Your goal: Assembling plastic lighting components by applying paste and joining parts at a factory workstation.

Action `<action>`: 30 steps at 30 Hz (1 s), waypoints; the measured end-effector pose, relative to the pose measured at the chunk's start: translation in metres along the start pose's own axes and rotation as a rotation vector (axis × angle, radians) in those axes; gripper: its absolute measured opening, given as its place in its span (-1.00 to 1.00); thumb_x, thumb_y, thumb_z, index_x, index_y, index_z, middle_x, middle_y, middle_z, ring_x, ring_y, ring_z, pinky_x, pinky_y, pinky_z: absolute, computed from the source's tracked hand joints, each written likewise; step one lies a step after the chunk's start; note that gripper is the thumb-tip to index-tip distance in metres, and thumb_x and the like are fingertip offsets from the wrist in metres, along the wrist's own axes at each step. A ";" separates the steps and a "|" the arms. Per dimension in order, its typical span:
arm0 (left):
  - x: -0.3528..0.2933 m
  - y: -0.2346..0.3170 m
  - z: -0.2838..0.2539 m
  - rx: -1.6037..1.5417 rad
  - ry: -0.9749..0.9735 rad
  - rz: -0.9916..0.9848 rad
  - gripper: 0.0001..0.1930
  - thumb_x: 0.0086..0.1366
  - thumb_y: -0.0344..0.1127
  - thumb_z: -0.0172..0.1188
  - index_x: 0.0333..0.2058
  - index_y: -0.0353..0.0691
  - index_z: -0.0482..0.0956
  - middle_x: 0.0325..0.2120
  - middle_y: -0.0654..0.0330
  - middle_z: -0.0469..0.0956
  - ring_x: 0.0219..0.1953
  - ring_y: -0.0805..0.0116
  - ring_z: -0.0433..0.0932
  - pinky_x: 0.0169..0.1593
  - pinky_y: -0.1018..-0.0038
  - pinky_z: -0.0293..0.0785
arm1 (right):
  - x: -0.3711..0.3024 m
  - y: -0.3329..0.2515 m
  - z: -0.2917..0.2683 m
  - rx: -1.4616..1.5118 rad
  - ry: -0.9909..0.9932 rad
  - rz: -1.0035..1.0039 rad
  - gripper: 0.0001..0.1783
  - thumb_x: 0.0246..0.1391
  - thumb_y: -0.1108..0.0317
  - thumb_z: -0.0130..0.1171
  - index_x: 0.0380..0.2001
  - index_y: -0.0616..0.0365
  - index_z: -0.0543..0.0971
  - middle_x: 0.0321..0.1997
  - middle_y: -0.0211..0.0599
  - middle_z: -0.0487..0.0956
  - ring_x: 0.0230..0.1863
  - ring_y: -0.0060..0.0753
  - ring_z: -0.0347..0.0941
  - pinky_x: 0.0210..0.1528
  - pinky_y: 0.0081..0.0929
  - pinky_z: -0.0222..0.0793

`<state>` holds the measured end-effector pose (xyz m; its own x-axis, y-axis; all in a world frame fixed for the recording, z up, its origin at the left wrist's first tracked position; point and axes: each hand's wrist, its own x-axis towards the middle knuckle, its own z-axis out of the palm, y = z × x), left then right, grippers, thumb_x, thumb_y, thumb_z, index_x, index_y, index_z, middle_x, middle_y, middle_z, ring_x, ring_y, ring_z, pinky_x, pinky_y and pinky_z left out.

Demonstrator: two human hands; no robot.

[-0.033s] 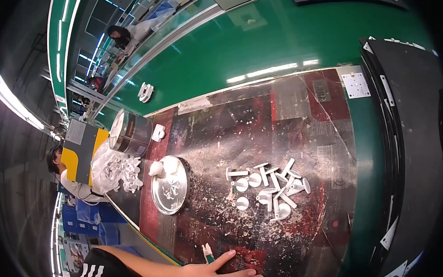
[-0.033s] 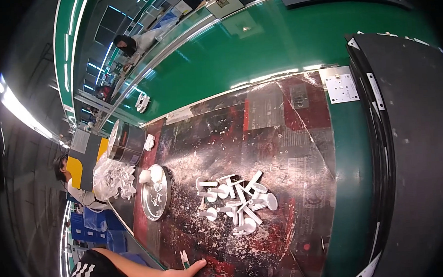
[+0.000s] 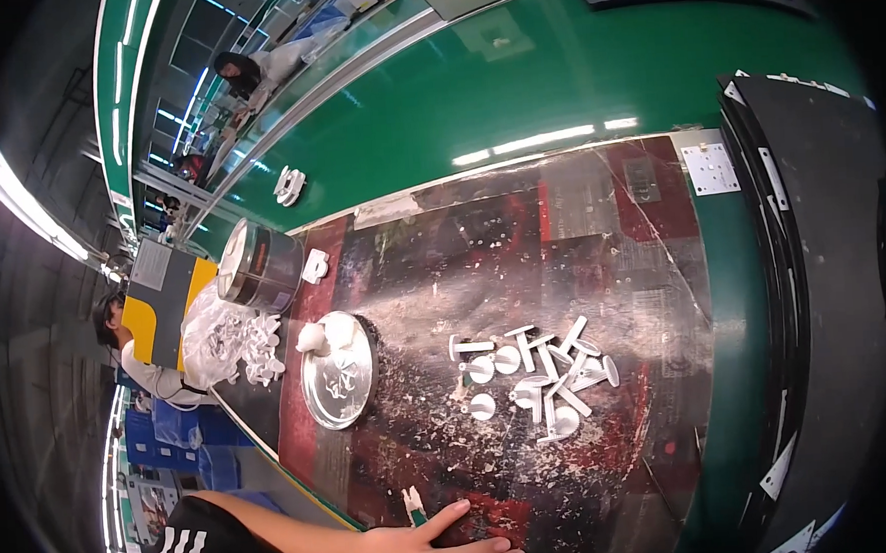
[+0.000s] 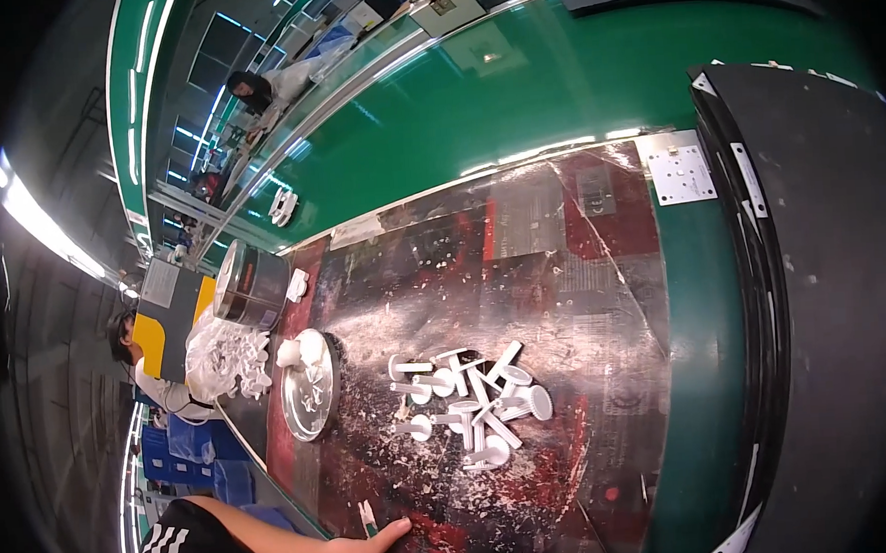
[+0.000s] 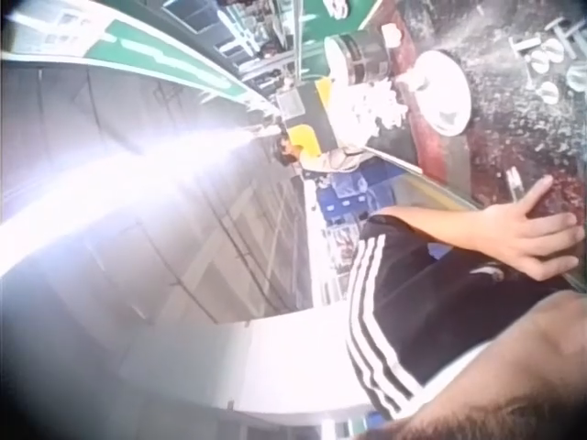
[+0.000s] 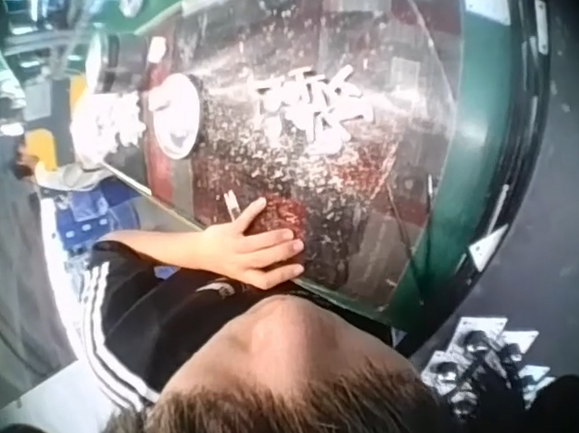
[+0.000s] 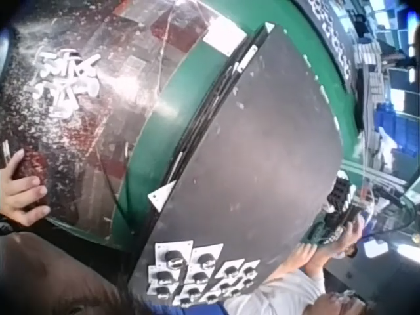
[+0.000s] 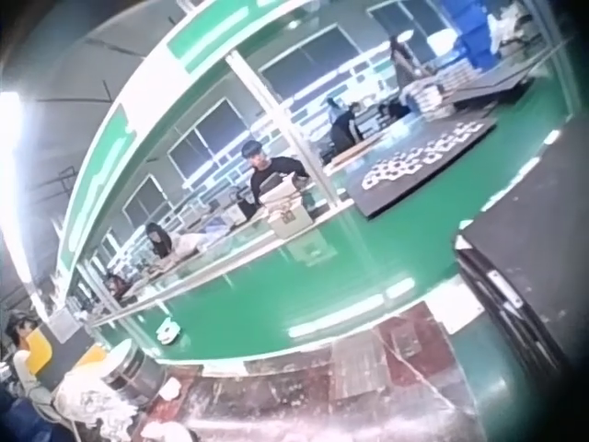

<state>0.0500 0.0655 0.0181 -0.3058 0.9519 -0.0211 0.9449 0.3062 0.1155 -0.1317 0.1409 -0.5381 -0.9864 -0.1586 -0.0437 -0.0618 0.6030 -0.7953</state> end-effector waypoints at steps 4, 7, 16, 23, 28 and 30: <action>-0.001 0.002 0.002 -0.004 0.041 -0.029 -0.57 0.45 -0.23 0.17 0.25 0.00 0.43 0.24 0.05 0.49 0.26 0.12 0.47 0.31 -0.36 0.32 | 0.008 0.004 -0.004 -0.011 0.055 -0.017 -0.07 0.02 0.02 0.34 0.44 -0.07 0.24 0.37 0.11 0.39 0.41 0.12 0.27 0.43 -0.09 0.24; -0.001 0.003 0.001 0.000 0.039 -0.030 -0.57 0.45 -0.24 0.17 0.25 -0.01 0.42 0.24 0.04 0.48 0.27 0.10 0.46 0.32 -0.35 0.32 | 0.015 0.008 -0.014 -0.029 0.097 -0.033 -0.09 0.04 0.02 0.33 0.43 -0.06 0.25 0.36 0.10 0.40 0.40 0.11 0.28 0.42 -0.09 0.25; -0.001 0.005 0.002 0.022 0.024 -0.032 -0.56 0.45 -0.29 0.14 0.27 -0.03 0.40 0.27 0.00 0.45 0.30 0.05 0.44 0.34 -0.32 0.33 | 0.020 0.013 -0.033 -0.081 0.192 -0.090 -0.16 0.08 0.02 0.28 0.41 -0.04 0.27 0.34 0.08 0.42 0.37 0.08 0.31 0.40 -0.11 0.27; -0.004 0.005 0.000 0.028 0.018 -0.028 -0.57 0.45 -0.29 0.14 0.26 -0.03 0.42 0.28 -0.01 0.45 0.31 0.03 0.44 0.34 -0.31 0.33 | 0.003 0.017 -0.023 -0.100 0.222 -0.113 -0.20 0.11 0.03 0.25 0.39 -0.03 0.30 0.32 0.06 0.44 0.35 0.05 0.33 0.38 -0.12 0.29; -0.002 0.003 0.003 0.035 0.042 -0.036 -0.58 0.46 -0.28 0.14 0.25 -0.03 0.42 0.28 -0.01 0.45 0.31 0.04 0.44 0.34 -0.32 0.33 | -0.006 0.017 -0.016 -0.120 0.225 -0.149 -0.24 0.14 0.03 0.23 0.38 -0.02 0.31 0.30 0.05 0.45 0.33 0.04 0.35 0.37 -0.13 0.30; -0.002 0.002 0.003 0.028 0.053 -0.043 -0.58 0.46 -0.28 0.15 0.25 -0.03 0.42 0.27 0.00 0.45 0.31 0.04 0.44 0.34 -0.32 0.33 | -0.010 0.015 -0.009 -0.121 0.223 -0.164 -0.25 0.15 0.03 0.22 0.37 -0.02 0.32 0.30 0.04 0.46 0.32 0.03 0.35 0.37 -0.13 0.31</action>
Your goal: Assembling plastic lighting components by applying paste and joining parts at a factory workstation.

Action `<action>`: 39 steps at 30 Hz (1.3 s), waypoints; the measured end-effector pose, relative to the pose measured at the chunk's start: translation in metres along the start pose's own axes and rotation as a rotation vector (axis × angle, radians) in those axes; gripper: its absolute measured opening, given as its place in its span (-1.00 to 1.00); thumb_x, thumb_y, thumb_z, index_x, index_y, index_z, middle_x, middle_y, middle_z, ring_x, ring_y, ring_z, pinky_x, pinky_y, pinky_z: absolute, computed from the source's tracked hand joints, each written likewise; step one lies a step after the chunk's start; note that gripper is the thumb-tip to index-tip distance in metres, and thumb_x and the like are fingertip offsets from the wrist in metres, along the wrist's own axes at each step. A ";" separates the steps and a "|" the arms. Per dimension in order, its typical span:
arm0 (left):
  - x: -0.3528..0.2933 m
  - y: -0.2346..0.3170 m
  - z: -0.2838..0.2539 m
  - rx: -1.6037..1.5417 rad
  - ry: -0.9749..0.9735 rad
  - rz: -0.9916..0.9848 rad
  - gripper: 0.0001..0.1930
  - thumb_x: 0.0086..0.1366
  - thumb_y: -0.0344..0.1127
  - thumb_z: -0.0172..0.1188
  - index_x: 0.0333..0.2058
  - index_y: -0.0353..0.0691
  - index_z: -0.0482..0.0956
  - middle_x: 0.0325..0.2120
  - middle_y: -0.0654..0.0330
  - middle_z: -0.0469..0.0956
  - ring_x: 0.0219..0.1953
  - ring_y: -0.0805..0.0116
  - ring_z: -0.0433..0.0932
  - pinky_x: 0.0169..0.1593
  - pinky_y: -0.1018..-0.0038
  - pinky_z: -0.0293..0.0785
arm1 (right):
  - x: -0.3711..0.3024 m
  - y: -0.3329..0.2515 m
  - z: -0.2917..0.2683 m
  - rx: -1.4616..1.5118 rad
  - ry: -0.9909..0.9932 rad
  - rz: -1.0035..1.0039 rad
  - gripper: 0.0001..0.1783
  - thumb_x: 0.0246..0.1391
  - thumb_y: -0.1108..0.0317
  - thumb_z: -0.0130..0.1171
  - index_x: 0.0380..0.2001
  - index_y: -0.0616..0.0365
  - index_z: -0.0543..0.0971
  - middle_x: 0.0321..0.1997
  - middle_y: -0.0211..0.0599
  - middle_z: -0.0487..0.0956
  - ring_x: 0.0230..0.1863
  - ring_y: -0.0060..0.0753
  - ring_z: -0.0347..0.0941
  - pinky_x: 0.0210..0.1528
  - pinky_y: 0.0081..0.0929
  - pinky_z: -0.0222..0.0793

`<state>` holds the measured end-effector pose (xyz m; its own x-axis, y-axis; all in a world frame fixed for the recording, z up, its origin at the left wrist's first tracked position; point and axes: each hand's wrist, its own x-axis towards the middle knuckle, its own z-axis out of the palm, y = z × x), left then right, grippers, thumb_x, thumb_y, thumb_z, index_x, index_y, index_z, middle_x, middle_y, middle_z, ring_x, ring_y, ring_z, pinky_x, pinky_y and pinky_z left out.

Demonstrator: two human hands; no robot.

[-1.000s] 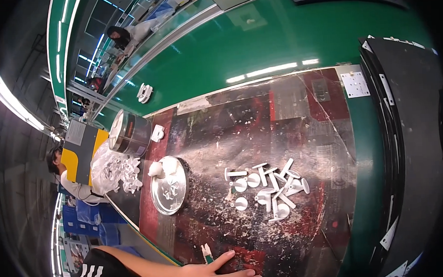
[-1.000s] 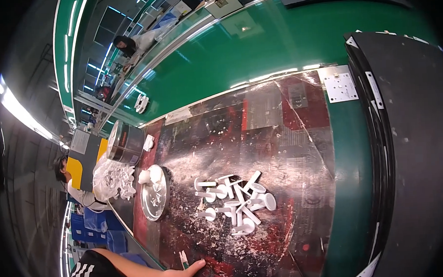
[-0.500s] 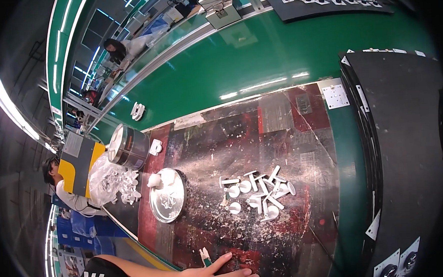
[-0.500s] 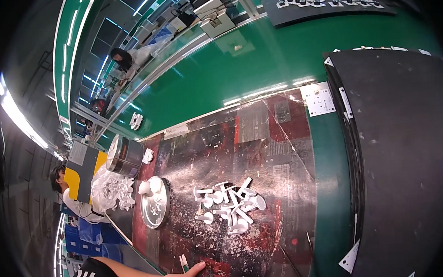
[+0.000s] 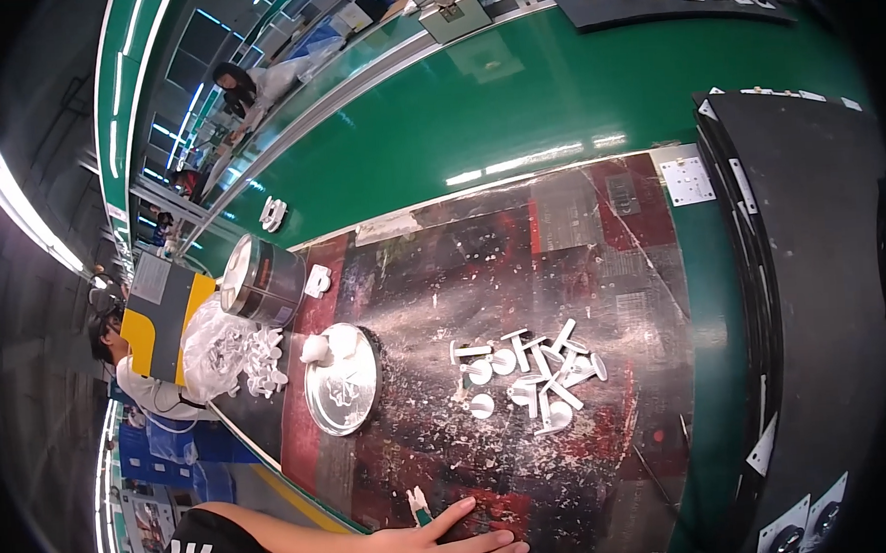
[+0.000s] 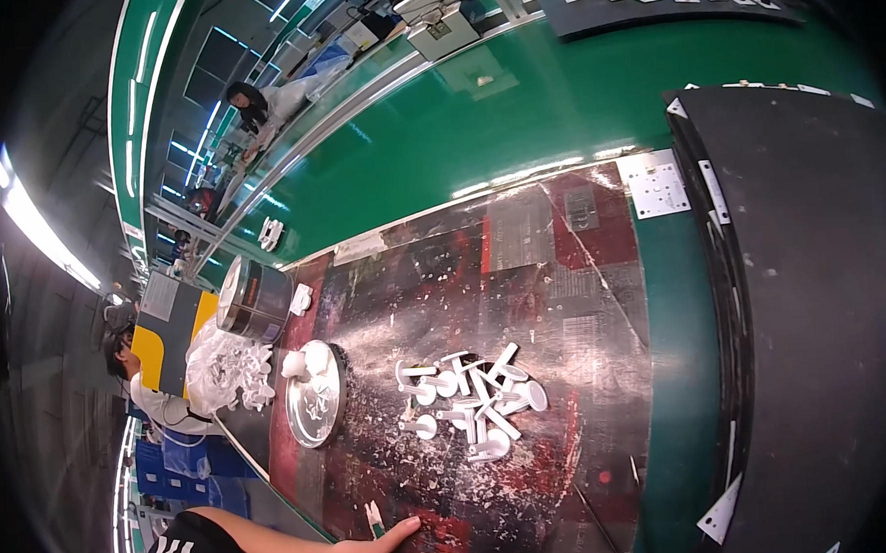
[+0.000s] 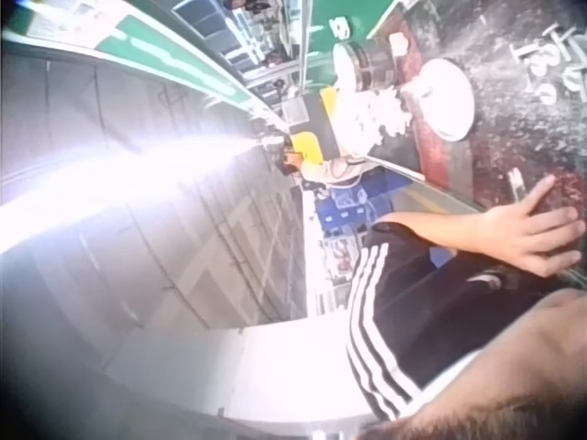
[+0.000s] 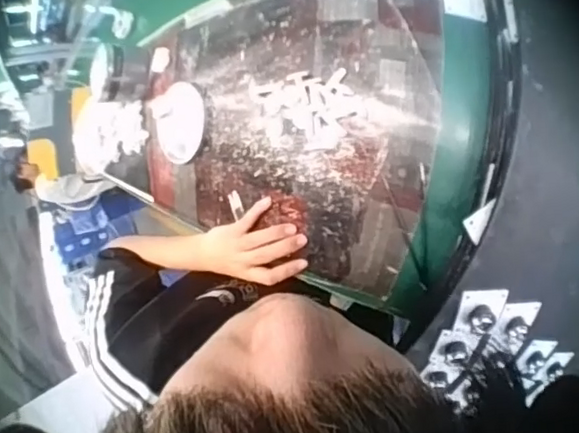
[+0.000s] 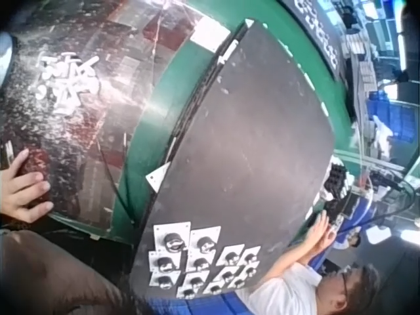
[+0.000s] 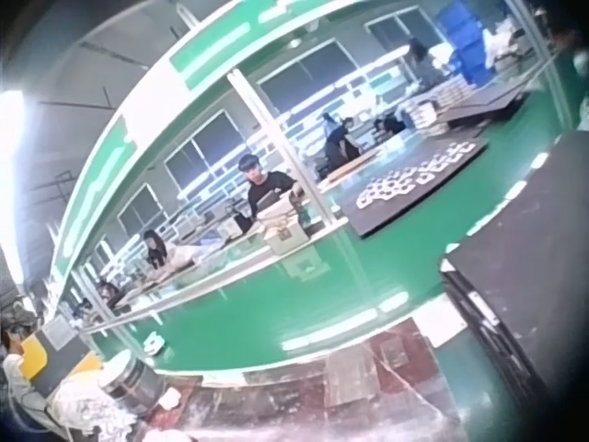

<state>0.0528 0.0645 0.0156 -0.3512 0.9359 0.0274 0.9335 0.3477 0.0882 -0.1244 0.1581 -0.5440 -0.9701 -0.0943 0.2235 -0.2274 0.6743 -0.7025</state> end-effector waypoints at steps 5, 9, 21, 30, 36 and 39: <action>0.001 0.001 0.000 -0.055 -0.015 0.005 -0.59 0.45 -0.26 0.17 0.24 -0.04 0.43 0.26 0.02 0.46 0.30 0.06 0.45 0.32 -0.32 0.35 | -0.013 -0.009 0.016 0.013 0.006 -0.022 -0.28 0.17 0.04 0.19 0.36 -0.01 0.33 0.28 0.03 0.47 0.31 0.01 0.37 0.36 -0.14 0.32; 0.000 -0.001 -0.002 -0.036 0.021 0.012 -0.58 0.44 -0.27 0.16 0.24 -0.04 0.43 0.26 0.02 0.47 0.30 0.07 0.45 0.32 -0.32 0.35 | -0.029 -0.007 0.018 -0.006 0.008 -0.031 -0.31 0.19 0.04 0.17 0.35 0.00 0.35 0.27 0.02 0.48 0.29 0.00 0.38 0.35 -0.15 0.33; 0.005 0.003 0.000 0.017 0.024 0.021 -0.55 0.44 -0.21 0.18 0.27 -0.07 0.40 0.30 -0.04 0.42 0.32 0.01 0.42 0.35 -0.30 0.33 | 0.011 -0.021 0.012 -0.043 0.157 -0.108 -0.38 0.25 0.05 0.11 0.32 0.02 0.38 0.23 -0.01 0.51 0.25 -0.04 0.42 0.32 -0.17 0.37; 0.003 0.000 -0.005 0.006 0.010 0.010 -0.53 0.44 -0.18 0.18 0.27 -0.08 0.40 0.29 -0.06 0.43 0.31 0.00 0.43 0.35 -0.32 0.31 | 0.021 -0.029 0.021 -0.058 0.227 -0.142 -0.42 0.29 0.05 0.07 0.30 0.04 0.41 0.21 -0.03 0.53 0.22 -0.07 0.45 0.30 -0.18 0.39; 0.003 0.002 0.002 -0.013 0.020 0.014 -0.52 0.43 -0.19 0.18 0.27 -0.10 0.40 0.28 -0.06 0.42 0.31 0.01 0.43 0.34 -0.34 0.31 | 0.067 -0.039 0.029 -0.051 0.303 -0.199 -0.45 0.32 0.06 0.04 0.29 0.05 0.43 0.19 -0.05 0.55 0.21 -0.09 0.47 0.28 -0.19 0.41; -0.001 0.005 0.002 -0.063 -0.022 -0.005 -0.54 0.42 -0.21 0.17 0.27 -0.09 0.44 0.29 -0.07 0.42 0.32 0.00 0.41 0.34 -0.36 0.29 | 0.086 -0.042 0.037 -0.047 0.341 -0.214 -0.46 0.34 0.06 0.03 0.28 0.06 0.44 0.18 -0.05 0.56 0.20 -0.10 0.48 0.27 -0.20 0.41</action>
<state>0.0581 0.0651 0.0141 -0.3539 0.9353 0.0048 0.9249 0.3492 0.1507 -0.2016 0.0949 -0.5199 -0.8159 0.0067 0.5782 -0.4094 0.6996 -0.5857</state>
